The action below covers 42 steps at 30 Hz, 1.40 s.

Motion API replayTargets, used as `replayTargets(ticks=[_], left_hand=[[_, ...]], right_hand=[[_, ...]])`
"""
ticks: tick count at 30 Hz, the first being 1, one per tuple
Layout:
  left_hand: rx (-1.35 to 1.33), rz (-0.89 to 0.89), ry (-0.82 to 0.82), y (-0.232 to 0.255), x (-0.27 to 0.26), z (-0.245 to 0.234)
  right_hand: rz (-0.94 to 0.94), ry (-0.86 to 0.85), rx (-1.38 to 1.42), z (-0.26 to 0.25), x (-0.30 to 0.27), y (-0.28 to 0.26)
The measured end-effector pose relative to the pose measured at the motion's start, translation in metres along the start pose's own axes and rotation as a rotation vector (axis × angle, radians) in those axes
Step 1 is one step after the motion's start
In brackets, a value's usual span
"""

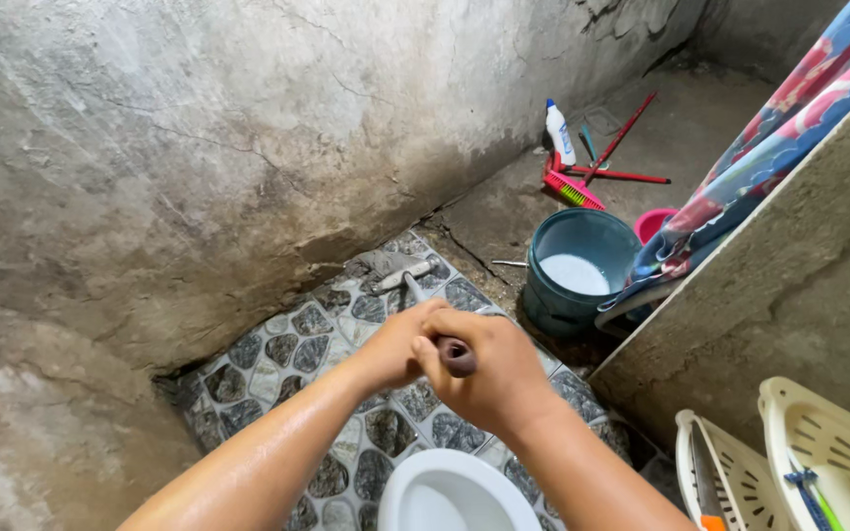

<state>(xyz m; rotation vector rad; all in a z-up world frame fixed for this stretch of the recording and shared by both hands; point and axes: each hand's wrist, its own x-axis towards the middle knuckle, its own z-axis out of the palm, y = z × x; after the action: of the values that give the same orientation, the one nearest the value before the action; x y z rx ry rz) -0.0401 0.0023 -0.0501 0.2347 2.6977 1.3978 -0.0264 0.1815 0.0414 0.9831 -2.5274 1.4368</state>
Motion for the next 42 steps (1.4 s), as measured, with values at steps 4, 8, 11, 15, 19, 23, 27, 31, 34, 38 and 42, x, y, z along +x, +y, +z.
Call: replayTargets(ticks=[4,8,11,15,19,23,27,31,34,38,42], left_hand=[[-0.002,0.006,-0.088,0.043,-0.019,-0.006],[0.028,0.142,-0.106,0.052,-0.014,-0.010],[-0.013,0.163,-0.105,0.043,-0.002,-0.015],[0.061,0.192,-0.101,0.005,0.020,-0.019],[0.163,0.145,-0.072,-0.049,0.054,-0.008],[-0.104,0.278,-0.049,-0.087,0.094,0.007],[-0.189,0.293,-0.315,-0.091,0.109,0.012],[0.285,0.437,-0.051,-0.064,0.072,0.018],[0.212,0.149,-0.138,-0.015,0.035,0.009],[0.212,0.334,-0.210,0.040,0.013,-0.012],[0.222,0.204,-0.308,0.059,0.005,-0.029]], right_hand=[[-0.037,0.004,-0.012,-0.023,-0.015,-0.020],[0.036,0.026,0.046,-0.025,-0.011,-0.031],[0.033,0.073,0.131,-0.019,-0.002,-0.028],[0.011,0.080,0.119,0.002,0.008,-0.005],[-0.039,0.124,0.046,0.030,0.024,0.031],[0.001,0.150,0.168,0.038,0.041,0.057],[0.023,0.119,0.092,0.023,0.035,0.064],[-0.046,0.155,0.052,0.012,0.007,0.044],[0.114,0.108,0.067,-0.006,-0.011,0.015],[0.142,-0.009,0.117,-0.036,-0.017,-0.030],[0.308,-0.150,0.142,-0.058,-0.012,-0.061]])
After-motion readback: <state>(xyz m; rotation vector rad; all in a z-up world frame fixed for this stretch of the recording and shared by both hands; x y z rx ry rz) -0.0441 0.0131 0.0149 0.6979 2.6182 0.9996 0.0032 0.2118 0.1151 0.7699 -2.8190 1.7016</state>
